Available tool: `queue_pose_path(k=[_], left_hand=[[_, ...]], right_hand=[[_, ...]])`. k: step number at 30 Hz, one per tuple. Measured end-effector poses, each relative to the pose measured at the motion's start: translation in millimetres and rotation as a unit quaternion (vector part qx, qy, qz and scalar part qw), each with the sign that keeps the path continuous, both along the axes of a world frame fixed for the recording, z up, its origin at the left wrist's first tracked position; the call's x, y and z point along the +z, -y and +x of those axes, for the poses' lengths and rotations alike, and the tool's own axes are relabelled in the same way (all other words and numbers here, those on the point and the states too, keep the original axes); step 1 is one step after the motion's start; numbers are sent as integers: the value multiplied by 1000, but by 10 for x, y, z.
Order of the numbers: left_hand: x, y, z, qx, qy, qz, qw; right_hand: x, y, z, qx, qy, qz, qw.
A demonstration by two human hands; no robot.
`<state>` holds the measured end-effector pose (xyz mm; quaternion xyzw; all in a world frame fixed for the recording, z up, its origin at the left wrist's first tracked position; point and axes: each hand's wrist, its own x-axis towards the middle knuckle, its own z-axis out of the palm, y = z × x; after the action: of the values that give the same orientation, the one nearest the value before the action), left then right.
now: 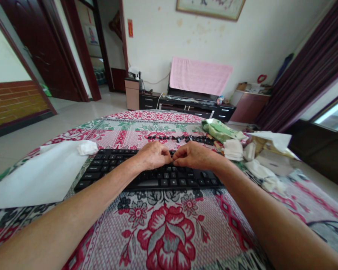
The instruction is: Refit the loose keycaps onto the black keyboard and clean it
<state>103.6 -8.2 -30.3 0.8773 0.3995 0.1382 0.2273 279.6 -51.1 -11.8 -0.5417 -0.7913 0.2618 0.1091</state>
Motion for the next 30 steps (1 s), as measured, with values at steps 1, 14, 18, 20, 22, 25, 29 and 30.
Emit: queue_pose_path(k=[1,14,18,20,22,25,29,30], left_hand=[[0,-2,-1,0,0,1,1000],[-9,11,4,-7,10,21,1000],[-4,1,12,-21,12,20,1000],[0,-4,22,-23,14,14,1000],[7,-9,31,-25,10,6,1000],[25,-16,33,-27,-7,-4,1000],[40,-18,13,-14,-12,-39,999],[42,-17,7,-14,-10,-46,999]], right_hand=[[-2,-3,-2,4,2,0,1000],[1,15,-46,30,30,50,998],[-11,24,-55,19,31,56,998],[-10,25,-50,21,32,51,998],[-2,26,-38,30,27,43,998],[11,29,-19,41,14,37,998],[9,14,2,44,6,19,999],[6,6,7,48,6,14,999]])
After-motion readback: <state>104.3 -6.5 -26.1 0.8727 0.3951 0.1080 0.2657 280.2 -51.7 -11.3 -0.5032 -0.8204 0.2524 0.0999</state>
